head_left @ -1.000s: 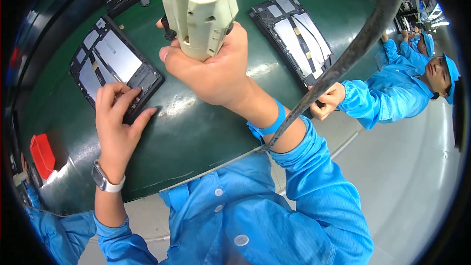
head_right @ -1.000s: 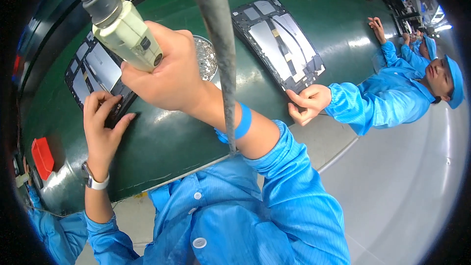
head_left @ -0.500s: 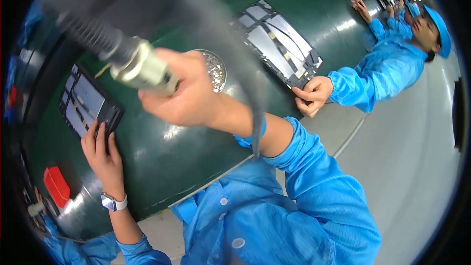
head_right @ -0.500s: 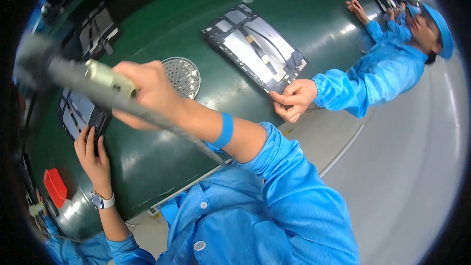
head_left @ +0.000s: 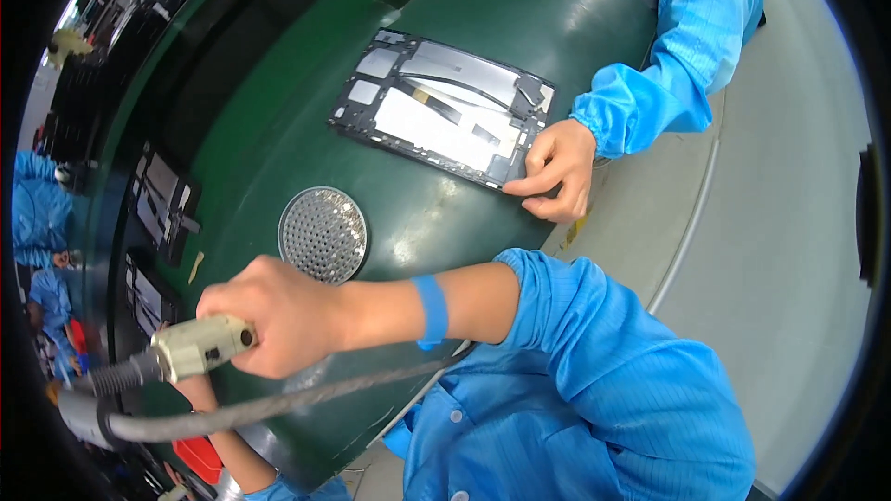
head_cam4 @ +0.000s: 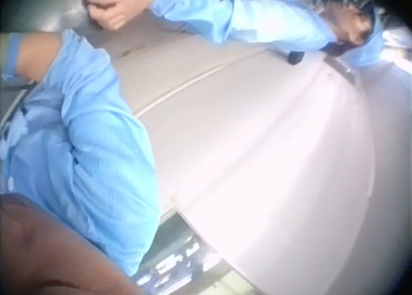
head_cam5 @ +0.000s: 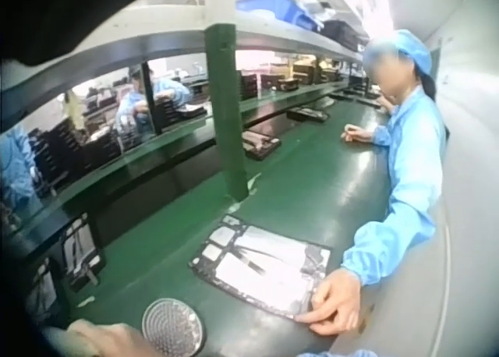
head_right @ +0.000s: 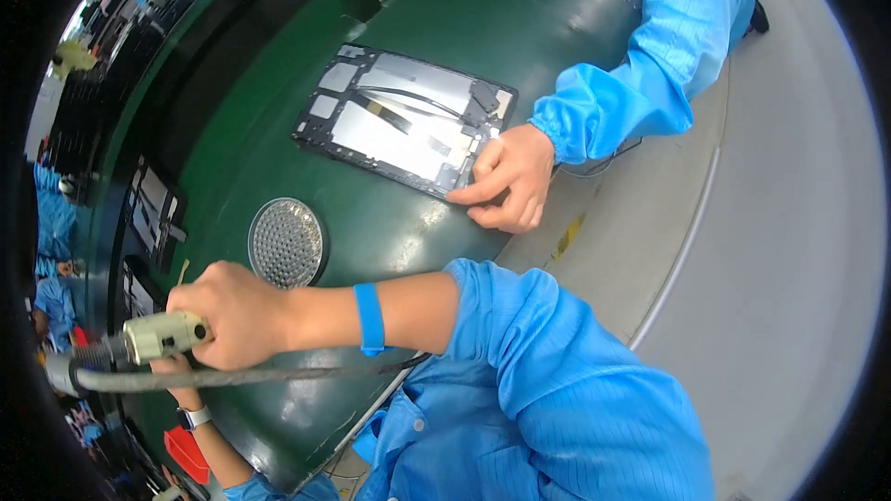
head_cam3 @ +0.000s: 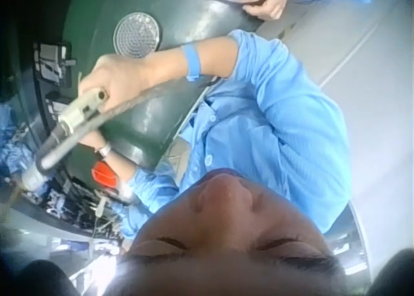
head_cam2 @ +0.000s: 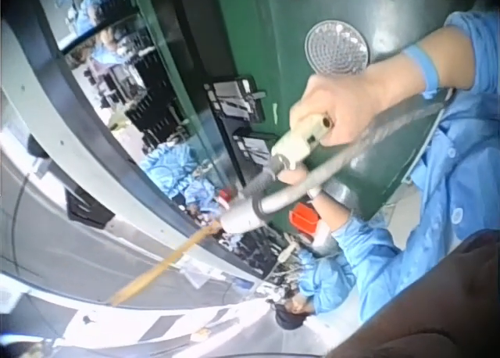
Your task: The person assembles internal components of a tablet-sized electronic device by securing an internal ribbon cable into a device housing with a specialized handheld assembly tool, then uses a pneumatic heat tool on the tablet frame.
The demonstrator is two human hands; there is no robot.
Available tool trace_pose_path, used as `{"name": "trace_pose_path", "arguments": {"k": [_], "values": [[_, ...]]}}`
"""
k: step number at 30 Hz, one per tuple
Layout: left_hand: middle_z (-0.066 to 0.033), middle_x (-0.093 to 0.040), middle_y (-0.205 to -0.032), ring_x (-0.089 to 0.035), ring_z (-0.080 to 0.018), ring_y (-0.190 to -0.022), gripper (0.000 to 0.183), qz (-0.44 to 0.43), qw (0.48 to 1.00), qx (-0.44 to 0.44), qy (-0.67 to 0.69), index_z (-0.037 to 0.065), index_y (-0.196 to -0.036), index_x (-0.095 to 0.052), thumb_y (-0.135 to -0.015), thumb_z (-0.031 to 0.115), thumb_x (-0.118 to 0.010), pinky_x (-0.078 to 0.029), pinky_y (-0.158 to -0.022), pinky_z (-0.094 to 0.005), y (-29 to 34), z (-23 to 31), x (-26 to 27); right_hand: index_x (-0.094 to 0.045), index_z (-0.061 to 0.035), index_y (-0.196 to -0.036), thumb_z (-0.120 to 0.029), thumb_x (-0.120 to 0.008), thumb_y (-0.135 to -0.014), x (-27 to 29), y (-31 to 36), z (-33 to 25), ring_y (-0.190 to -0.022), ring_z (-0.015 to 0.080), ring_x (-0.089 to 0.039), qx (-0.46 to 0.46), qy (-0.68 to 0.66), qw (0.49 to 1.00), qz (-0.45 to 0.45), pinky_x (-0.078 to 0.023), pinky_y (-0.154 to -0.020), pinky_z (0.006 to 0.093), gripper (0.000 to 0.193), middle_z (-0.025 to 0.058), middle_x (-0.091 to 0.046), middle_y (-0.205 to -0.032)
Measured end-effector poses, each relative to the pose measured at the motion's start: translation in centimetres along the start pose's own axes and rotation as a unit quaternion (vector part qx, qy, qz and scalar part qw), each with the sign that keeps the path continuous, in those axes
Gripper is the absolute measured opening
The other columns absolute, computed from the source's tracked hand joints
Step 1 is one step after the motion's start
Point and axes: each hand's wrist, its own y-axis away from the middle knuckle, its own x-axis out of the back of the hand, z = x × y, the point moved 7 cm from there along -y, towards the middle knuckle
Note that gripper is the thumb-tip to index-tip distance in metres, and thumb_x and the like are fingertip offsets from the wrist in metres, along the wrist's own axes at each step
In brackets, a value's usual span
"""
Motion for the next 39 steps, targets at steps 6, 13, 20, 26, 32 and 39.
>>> {"name": "trace_pose_path", "arguments": {"k": [6, 13, 20, 26, 32, 39], "values": [[-0.0233, -0.060, -0.127, -0.059, -0.0439, -0.117, 0.047, -0.031, 0.992, 0.083, -0.095, -0.002, -0.130, -0.058, -0.083, -0.001, -0.062, -0.048, -0.102, -0.0457, -4.3, -7.6, -1.7, -0.062, -0.0050, -0.088, -0.006, -0.072, -0.065, -1.0, -0.1, -0.7, -0.062, 0.0363, -0.066, -0.028, -0.017, 0.999, -0.007, -0.051, -0.053, 0.0427, 0.025, 0.0128, -0.064, -0.066], [-0.0225, -0.059, -0.133, -0.054, -0.0406, -0.126, 0.041, 0.052, 0.986, 0.122, -0.103, -0.001, -0.131, -0.060, -0.091, 0.007, -0.061, -0.043, -0.107, -0.0450, -5.4, -5.3, -3.2, -0.062, -0.0044, -0.088, -0.009, -0.074, -0.064, -1.3, 0.1, -0.7, -0.063, 0.0359, -0.067, -0.057, -0.043, 0.997, -0.006, -0.049, -0.053, 0.0448, 0.027, 0.0113, -0.065, -0.067], [-0.0196, -0.060, -0.135, -0.055, -0.0380, -0.126, 0.035, 0.074, 0.990, 0.090, -0.076, 0.001, -0.131, -0.062, -0.098, 0.013, -0.063, -0.044, -0.106, -0.0445, -6.0, -0.8, -1.3, -0.061, -0.0021, -0.087, -0.012, -0.075, -0.065, -1.7, 0.5, -1.2, -0.060, 0.0367, -0.065, -0.077, -0.040, 0.996, -0.033, -0.047, -0.051, 0.0451, 0.028, 0.0125, -0.063, -0.064], [-0.0173, -0.065, -0.128, -0.061, -0.0348, -0.118, 0.025, 0.075, 0.996, 0.014, -0.041, 0.001, -0.119, -0.069, -0.097, 0.012, -0.065, -0.047, -0.103, -0.0406, -7.0, 5.7, -1.4, -0.061, -0.0014, -0.088, -0.012, -0.075, -0.065, -2.9, 1.1, -1.2, -0.061, 0.0389, -0.065, -0.113, -0.073, 0.988, -0.078, -0.048, -0.052, 0.0475, 0.029, 0.0149, -0.063, -0.067], [-0.0164, -0.073, -0.109, -0.068, -0.0320, -0.101, 0.019, 0.054, 0.995, 0.074, -0.036, 0.000, -0.109, -0.073, -0.094, 0.011, -0.067, -0.052, -0.094, -0.0387, -7.7, 6.3, -0.7, -0.064, -0.0028, -0.098, -0.016, -0.076, -0.065, -3.3, 1.2, -1.8, -0.066, 0.0376, -0.068, -0.108, -0.081, 0.989, -0.065, -0.053, -0.056, 0.0447, 0.037, 0.0143, -0.067, -0.074], [-0.0098, -0.069, -0.093, -0.062, -0.0154, -0.082, 0.023, 0.044, 0.960, 0.225, 0.163, -0.002, -0.114, -0.069, -0.101, 0.015, -0.061, -0.050, -0.078, -0.0293, -7.0, 3.1, -2.7, -0.066, -0.0067, -0.102, -0.010, -0.078, -0.066, -3.9, 0.8, -1.3, -0.066, 0.0318, -0.069, -0.135, -0.070, 0.984, -0.090, -0.055, -0.059, 0.0391, 0.039, 0.0112, -0.070, -0.078]]}}
